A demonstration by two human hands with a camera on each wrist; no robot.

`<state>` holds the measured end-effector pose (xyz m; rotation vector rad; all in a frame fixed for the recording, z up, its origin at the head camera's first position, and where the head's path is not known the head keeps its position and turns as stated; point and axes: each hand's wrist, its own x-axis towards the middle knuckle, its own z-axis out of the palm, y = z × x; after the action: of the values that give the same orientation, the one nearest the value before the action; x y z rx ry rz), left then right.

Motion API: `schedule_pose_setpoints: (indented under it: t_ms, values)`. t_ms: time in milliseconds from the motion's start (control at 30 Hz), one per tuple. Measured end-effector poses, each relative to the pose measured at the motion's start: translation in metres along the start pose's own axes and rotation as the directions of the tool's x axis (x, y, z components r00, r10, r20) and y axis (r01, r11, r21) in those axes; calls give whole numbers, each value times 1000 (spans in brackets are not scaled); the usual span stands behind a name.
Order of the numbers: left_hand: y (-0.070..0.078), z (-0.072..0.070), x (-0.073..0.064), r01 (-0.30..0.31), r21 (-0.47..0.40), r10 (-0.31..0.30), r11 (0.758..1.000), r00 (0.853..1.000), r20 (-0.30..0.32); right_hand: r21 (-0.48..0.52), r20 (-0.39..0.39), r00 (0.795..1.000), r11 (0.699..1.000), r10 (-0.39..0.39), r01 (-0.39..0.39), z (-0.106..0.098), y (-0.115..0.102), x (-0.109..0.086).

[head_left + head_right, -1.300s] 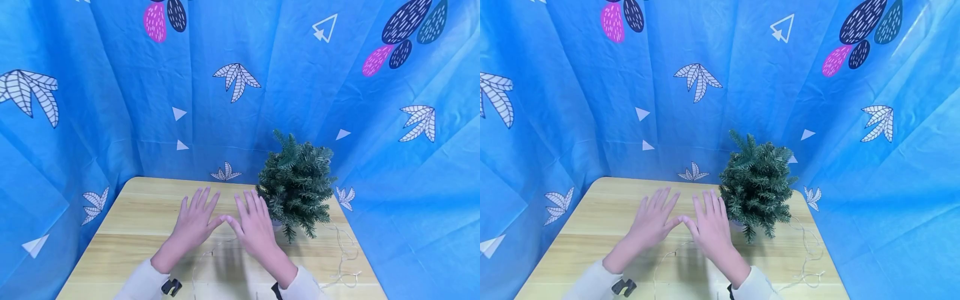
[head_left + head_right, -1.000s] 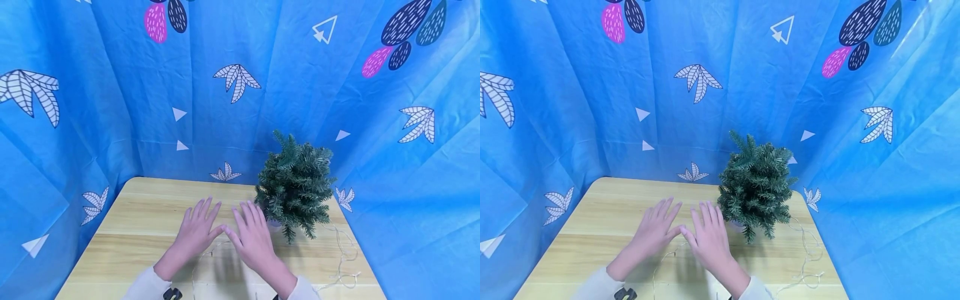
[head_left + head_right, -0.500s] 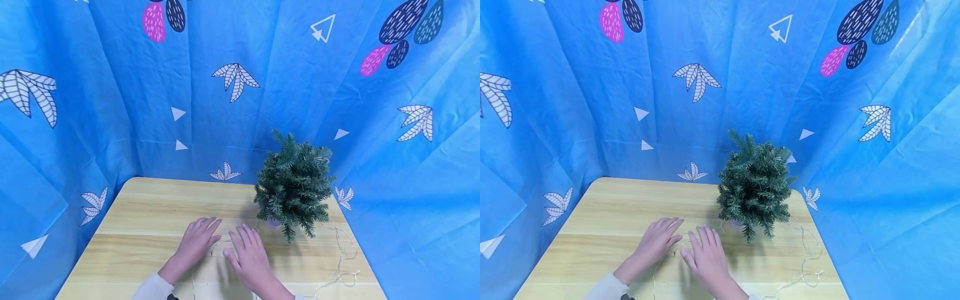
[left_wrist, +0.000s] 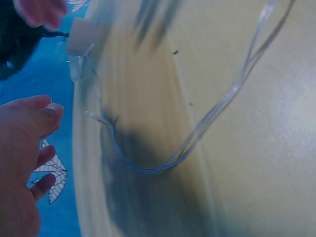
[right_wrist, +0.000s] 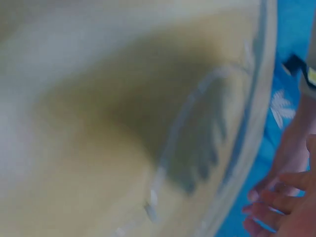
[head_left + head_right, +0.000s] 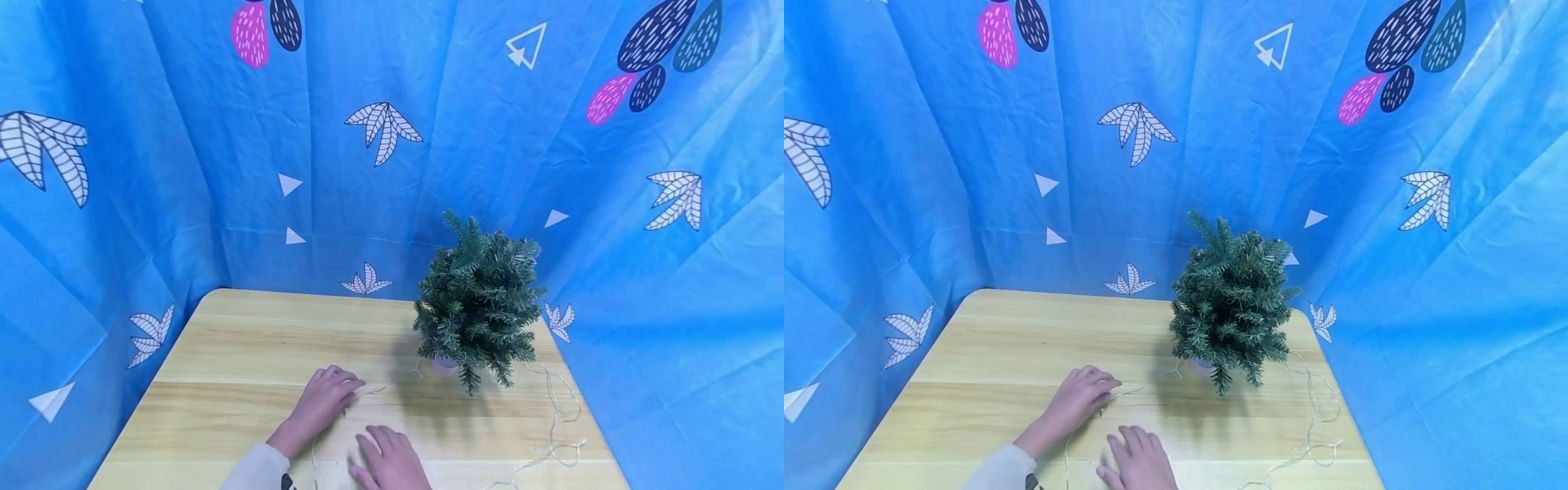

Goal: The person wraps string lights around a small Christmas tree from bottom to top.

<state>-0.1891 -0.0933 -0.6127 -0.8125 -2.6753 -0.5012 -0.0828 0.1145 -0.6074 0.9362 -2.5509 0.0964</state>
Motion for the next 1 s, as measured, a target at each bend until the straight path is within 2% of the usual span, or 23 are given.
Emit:
schedule_pose_setpoints:
  t_ms: [133,200,333,433,533,667,700,800,900,1000]
  values:
    - [-3,8,0,-26,-7,26,1000,1000,-3,-47,-71,992,994,-102,98,22,-11,-16]
    - [-5,11,1,-44,-5,43,999,999,-21,-37,-105,986,991,-129,126,31,-15,-22]
    - [-8,17,2,-61,-24,60,998,997,-42,31,-193,969,986,-155,164,45,-20,-30]
    - [-10,20,2,-58,-34,57,998,998,-34,31,-278,945,982,-171,187,52,-22,-33]
    - [-11,22,2,-48,-40,47,998,999,-21,54,-315,940,986,-135,160,58,-23,-35]
    - [-12,23,1,-31,-64,30,997,999,-10,157,-262,964,985,-33,77,62,-23,-38]
    - [-13,24,1,-27,-74,27,997,1000,-9,167,-242,970,983,-29,71,62,-23,-38]
    - [-13,26,0,-21,-97,21,995,1000,-4,160,-176,981,980,-87,116,59,-16,-39]
    - [-14,27,-3,-12,-124,14,992,1000,14,153,-145,979,974,-146,168,52,-6,-38]
    - [-15,27,-6,-3,-139,9,990,999,43,193,-114,984,968,-138,158,43,5,-35]
